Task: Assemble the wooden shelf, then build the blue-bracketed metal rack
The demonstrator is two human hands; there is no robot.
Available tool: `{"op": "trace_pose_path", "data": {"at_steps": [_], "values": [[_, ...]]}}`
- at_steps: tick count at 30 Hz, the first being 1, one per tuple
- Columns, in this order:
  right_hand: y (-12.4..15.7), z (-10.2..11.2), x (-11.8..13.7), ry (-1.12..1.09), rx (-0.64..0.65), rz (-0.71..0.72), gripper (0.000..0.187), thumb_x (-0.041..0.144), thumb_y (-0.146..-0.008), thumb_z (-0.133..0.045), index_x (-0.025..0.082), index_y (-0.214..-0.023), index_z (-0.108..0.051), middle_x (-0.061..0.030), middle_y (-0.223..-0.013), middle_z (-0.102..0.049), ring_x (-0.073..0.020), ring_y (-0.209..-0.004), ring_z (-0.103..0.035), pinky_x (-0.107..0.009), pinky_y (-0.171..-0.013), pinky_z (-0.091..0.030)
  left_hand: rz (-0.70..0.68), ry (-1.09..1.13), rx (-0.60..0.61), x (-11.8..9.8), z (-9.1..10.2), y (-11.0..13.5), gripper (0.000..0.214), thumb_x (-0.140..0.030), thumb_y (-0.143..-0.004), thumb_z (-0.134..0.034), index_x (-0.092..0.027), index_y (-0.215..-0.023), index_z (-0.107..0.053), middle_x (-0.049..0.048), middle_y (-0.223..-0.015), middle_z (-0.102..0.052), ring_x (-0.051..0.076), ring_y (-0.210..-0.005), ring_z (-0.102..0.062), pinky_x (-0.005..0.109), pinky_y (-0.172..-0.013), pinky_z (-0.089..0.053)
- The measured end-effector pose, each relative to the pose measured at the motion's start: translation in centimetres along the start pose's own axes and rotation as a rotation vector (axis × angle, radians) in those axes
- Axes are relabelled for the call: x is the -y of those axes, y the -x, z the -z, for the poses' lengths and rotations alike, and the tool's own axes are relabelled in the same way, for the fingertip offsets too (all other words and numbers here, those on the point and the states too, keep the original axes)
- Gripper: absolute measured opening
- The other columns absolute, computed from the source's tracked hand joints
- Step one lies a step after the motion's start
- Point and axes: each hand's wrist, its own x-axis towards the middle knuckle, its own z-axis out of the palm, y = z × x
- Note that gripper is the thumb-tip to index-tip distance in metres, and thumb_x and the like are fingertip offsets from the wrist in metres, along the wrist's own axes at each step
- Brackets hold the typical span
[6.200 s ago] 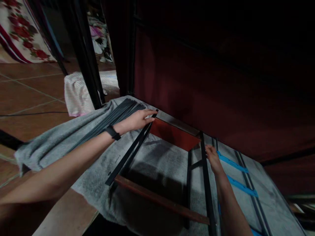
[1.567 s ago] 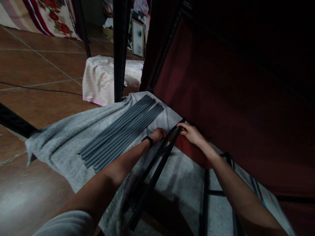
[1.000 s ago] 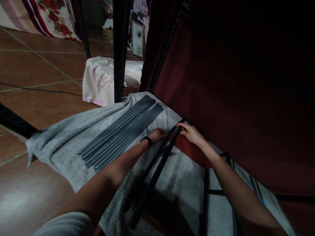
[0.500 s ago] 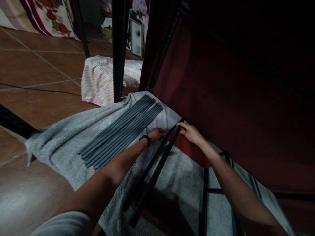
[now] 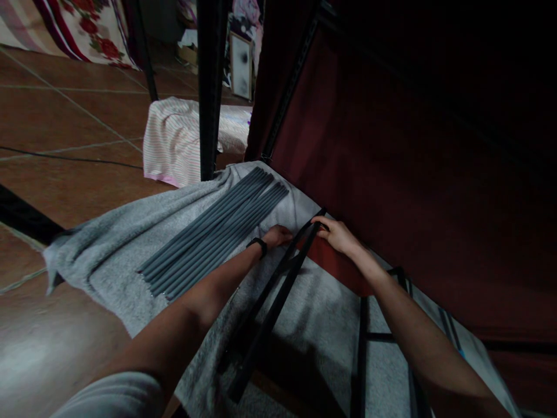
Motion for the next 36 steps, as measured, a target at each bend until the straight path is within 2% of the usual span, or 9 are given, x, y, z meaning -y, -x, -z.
{"op": "trace_pose_path", "data": {"at_steps": [6, 10, 17, 25, 32, 36], "values": [[0.01, -0.11, -0.22, 0.001, -0.007, -0.001, 0.038, 0.016, -0.081, -0.062, 0.028, -0.116, -0.069, 0.0012, -0.098, -0.075, -0.0191, -0.096, -0.069, -0.027, -0.083, -0.051, 0.04, 0.005, -0.019, 0.26, -0.39, -0.45, 0.005, -0.014, -0.072, -0.066, -0.011, -0.069, -0.066, 0.0014, -0.059, -0.062, 0.011, -0.054, -0.058, 0.019, -0.053, -0.045], [-0.02, -0.16, -0.35, 0.004, -0.003, 0.0, 0.038, 0.017, -0.081, -0.062, 0.028, -0.117, -0.069, 0.0017, -0.092, -0.074, -0.0187, -0.092, -0.069, -0.027, -0.081, -0.051, 0.041, 0.02, -0.014, 0.16, -0.5, -0.3, 0.002, -0.012, -0.071, -0.066, -0.011, -0.073, -0.067, 0.0009, -0.061, -0.063, 0.01, -0.056, -0.058, 0.019, -0.055, -0.046], [-0.01, -0.07, -0.23, 0.014, -0.006, -0.006, 0.039, 0.016, -0.08, -0.062, 0.028, -0.117, -0.069, 0.0022, -0.093, -0.074, -0.0184, -0.092, -0.069, -0.026, -0.081, -0.051, 0.028, -0.01, -0.004, -0.01, -0.15, -0.03, 0.008, -0.019, -0.075, -0.068, -0.011, -0.075, -0.068, 0.0021, -0.06, -0.063, 0.011, -0.055, -0.056, 0.02, -0.054, -0.043], [0.01, -0.2, -0.31, 0.01, -0.009, 0.012, 0.039, 0.017, -0.08, -0.061, 0.028, -0.117, -0.07, 0.0017, -0.093, -0.075, -0.0183, -0.092, -0.069, -0.027, -0.082, -0.051, 0.023, -0.024, -0.008, 0.1, -0.69, -0.37, 0.002, -0.013, -0.067, -0.066, -0.012, -0.068, -0.065, 0.001, -0.061, -0.062, 0.01, -0.056, -0.055, 0.02, -0.055, -0.043], [0.03, -0.13, -0.23, 0.004, -0.007, 0.005, 0.039, 0.016, -0.08, -0.062, 0.028, -0.116, -0.07, 0.0027, -0.09, -0.074, -0.0178, -0.089, -0.069, -0.025, -0.079, -0.051, 0.005, -0.073, 0.002, -0.63, -0.09, 0.24, 0.015, -0.026, -0.071, -0.072, -0.013, -0.069, -0.067, 0.0014, -0.056, -0.06, 0.012, -0.056, -0.055, 0.021, -0.054, -0.044], [0.01, -0.17, -0.28, 0.002, -0.004, 0.005, 0.039, 0.017, -0.08, -0.062, 0.027, -0.117, -0.069, 0.0018, -0.091, -0.074, -0.0185, -0.091, -0.069, -0.025, -0.08, -0.051, -0.017, -0.088, -0.01, -0.72, -0.45, 0.18, 0.012, -0.022, -0.07, -0.071, -0.013, -0.065, -0.065, 0.0011, -0.055, -0.06, 0.012, -0.055, -0.055, 0.021, -0.055, -0.044]]}}
